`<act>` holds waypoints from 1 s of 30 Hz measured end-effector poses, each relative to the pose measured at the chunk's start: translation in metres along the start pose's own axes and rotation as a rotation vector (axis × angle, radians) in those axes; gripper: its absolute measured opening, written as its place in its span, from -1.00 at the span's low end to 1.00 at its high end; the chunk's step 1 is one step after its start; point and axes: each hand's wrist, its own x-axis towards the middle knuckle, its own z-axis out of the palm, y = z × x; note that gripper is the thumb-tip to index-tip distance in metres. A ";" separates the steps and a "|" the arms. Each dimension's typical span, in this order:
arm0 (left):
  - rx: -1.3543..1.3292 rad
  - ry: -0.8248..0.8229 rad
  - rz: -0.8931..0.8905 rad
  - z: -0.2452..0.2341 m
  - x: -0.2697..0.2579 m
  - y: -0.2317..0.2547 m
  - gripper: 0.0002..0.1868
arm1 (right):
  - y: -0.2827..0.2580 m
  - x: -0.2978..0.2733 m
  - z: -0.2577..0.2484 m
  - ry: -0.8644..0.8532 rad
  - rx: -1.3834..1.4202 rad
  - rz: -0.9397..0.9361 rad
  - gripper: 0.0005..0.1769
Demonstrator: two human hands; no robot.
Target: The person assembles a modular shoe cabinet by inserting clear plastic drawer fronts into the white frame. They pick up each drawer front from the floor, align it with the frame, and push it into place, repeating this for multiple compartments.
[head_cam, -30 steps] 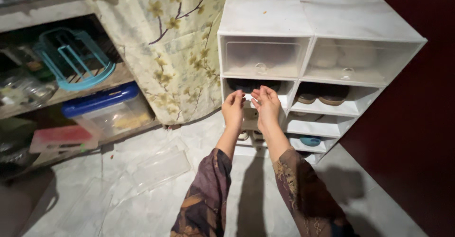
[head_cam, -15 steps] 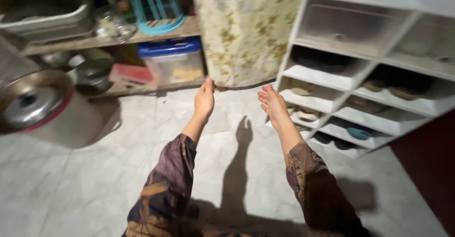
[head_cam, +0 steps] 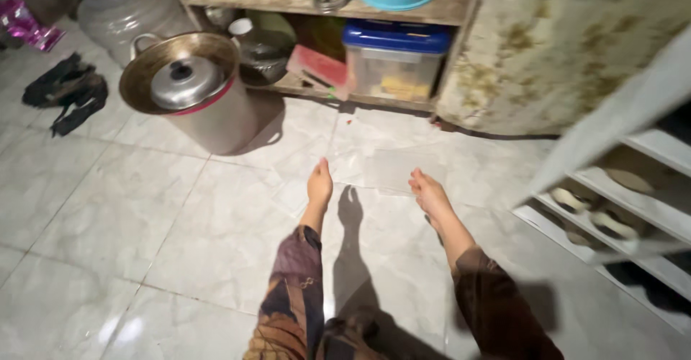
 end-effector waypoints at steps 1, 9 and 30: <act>0.014 0.028 -0.049 -0.005 0.005 -0.026 -0.35 | 0.016 0.014 0.014 -0.008 -0.050 0.008 -0.28; 0.447 0.198 -0.197 -0.058 0.023 -0.165 -0.32 | 0.118 0.095 0.139 -0.190 -0.310 -0.046 -0.39; -0.426 0.427 -0.299 -0.027 0.120 -0.243 -0.64 | 0.136 0.147 0.223 -0.329 -0.345 0.093 -0.16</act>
